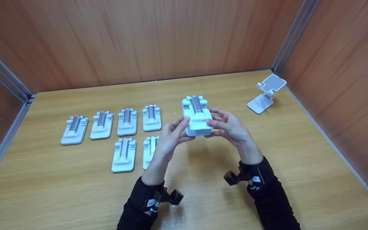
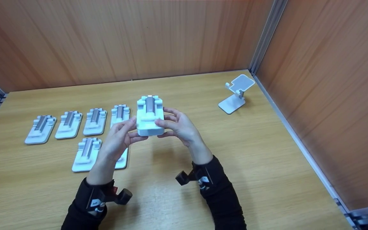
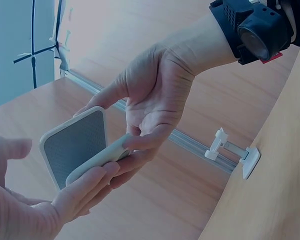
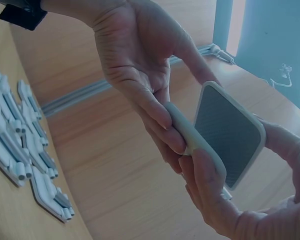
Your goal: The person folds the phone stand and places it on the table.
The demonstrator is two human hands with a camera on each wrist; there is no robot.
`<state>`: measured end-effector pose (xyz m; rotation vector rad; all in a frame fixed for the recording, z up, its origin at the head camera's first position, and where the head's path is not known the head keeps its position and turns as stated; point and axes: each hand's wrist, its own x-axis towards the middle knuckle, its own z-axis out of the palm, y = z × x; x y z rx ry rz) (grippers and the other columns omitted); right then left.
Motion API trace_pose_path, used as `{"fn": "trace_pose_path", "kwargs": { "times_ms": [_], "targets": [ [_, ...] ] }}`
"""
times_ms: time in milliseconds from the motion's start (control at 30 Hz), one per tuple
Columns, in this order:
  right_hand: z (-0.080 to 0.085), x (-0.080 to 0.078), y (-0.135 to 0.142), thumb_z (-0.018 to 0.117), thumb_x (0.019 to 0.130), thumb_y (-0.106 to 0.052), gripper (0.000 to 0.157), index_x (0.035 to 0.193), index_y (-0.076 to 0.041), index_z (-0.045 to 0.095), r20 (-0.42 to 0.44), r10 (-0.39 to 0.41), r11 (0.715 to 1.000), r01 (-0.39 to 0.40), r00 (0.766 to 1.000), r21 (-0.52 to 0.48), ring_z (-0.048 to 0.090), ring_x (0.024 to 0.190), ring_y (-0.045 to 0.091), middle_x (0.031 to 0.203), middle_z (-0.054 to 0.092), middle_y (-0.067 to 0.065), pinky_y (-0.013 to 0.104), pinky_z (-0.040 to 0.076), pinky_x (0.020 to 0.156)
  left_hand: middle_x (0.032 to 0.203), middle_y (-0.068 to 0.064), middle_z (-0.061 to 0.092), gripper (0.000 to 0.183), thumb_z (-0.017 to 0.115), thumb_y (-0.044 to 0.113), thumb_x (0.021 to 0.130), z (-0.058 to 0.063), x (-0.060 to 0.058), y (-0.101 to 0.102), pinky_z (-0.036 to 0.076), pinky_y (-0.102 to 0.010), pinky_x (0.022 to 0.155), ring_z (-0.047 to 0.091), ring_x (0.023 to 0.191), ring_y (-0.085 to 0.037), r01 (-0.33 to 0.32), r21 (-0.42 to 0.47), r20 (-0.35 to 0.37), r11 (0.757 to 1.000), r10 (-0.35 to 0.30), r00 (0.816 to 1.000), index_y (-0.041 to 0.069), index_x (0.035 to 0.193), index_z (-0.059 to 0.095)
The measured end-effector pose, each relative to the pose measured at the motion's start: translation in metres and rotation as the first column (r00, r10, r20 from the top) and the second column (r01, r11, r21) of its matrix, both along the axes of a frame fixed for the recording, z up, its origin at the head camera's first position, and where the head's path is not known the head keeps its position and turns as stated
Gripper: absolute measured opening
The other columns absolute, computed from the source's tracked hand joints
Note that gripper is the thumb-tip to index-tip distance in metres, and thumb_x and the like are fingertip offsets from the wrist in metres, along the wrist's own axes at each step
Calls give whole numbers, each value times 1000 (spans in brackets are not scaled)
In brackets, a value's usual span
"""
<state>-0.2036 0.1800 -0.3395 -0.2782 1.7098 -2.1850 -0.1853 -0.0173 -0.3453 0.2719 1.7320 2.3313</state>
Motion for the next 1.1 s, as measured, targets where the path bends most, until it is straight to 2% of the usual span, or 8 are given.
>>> {"fn": "trace_pose_path", "kwargs": {
  "times_ms": [167, 433, 700, 833, 900, 967, 1033, 1100],
  "targets": [
    [-1, 1, -1, 63, 81, -7, 65, 134, 2, 27, -12, -9, 1000, 9, 1000, 8, 55, 96, 25, 121, 46, 19, 36, 54, 72, 114, -24, 53, 56, 57, 11, 86, -1, 0, 0, 52, -34, 76, 60, 91, -26, -1, -20, 14, 1000, 2, 1000, -11, 130, 31],
    [-1, 2, -5, 59, 80, 6, 63, 134, 4, 25, -37, -33, 999, 34, 999, 19, 58, 91, 24, 120, 44, 21, 29, 55, 67, 114, -26, 53, 51, 54, -2, 85, -2, 1, 1, 52, -34, 76, 59, 94, -28, -7, 18, -1, 1000, 7, 1000, -12, 130, 32],
    [-3, 1, -6, 59, 82, 3, 62, 134, 3, 25, -85, -28, 997, 34, 996, 74, 58, 90, 23, 122, 43, 22, 28, 54, 68, 112, -27, 54, 48, 53, -7, 84, -2, 1, -2, 53, -34, 74, 60, 92, -28, -31, 29, 8, 999, 31, 999, -13, 127, 35],
    [-4, -5, 3, 53, 85, 1, 55, 133, 5, 27, -153, -98, 985, 118, 983, 127, 58, 89, 20, 120, 44, 20, 30, 53, 71, 110, -27, 55, 45, 53, -9, 83, -4, 0, -10, 53, -33, 73, 60, 91, -28, -64, 5, 34, 998, 63, 997, -13, 125, 38],
    [-2, -11, 16, 51, 86, 2, 50, 130, 7, 30, -197, -197, 965, 226, 960, 135, 57, 87, 16, 116, 46, 17, 29, 53, 69, 110, -26, 55, 44, 53, -9, 83, -5, -1, -17, 53, -33, 73, 60, 90, -28, -84, -23, 45, 996, 85, 995, -12, 125, 40],
    [1, -20, 32, 52, 85, 2, 45, 126, 7, 35, -248, -321, 921, 362, 914, 144, 56, 85, 12, 112, 47, 15, 26, 52, 67, 110, -26, 55, 44, 53, -9, 83, -7, -2, -26, 54, -33, 72, 60, 91, -28, -104, -57, 56, 993, 108, 993, -11, 125, 40],
    [4, -31, 50, 54, 84, 2, 41, 122, 9, 38, -303, -441, 853, 499, 845, 149, 55, 79, 8, 106, 49, 12, 21, 51, 61, 112, -25, 55, 45, 52, -9, 84, -8, -3, -36, 54, -32, 72, 60, 91, -27, -123, -90, 75, 988, 130, 989, -10, 126, 39],
    [6, -43, 69, 57, 83, 1, 39, 118, 9, 41, -356, -547, 760, 628, 758, 167, 53, 72, 5, 100, 50, 8, 16, 49, 55, 114, -26, 53, 46, 51, -9, 84, -8, -4, -46, 53, -32, 73, 60, 91, -27, -136, -123, 81, 983, 147, 986, -9, 128, 37]
  ]
}}
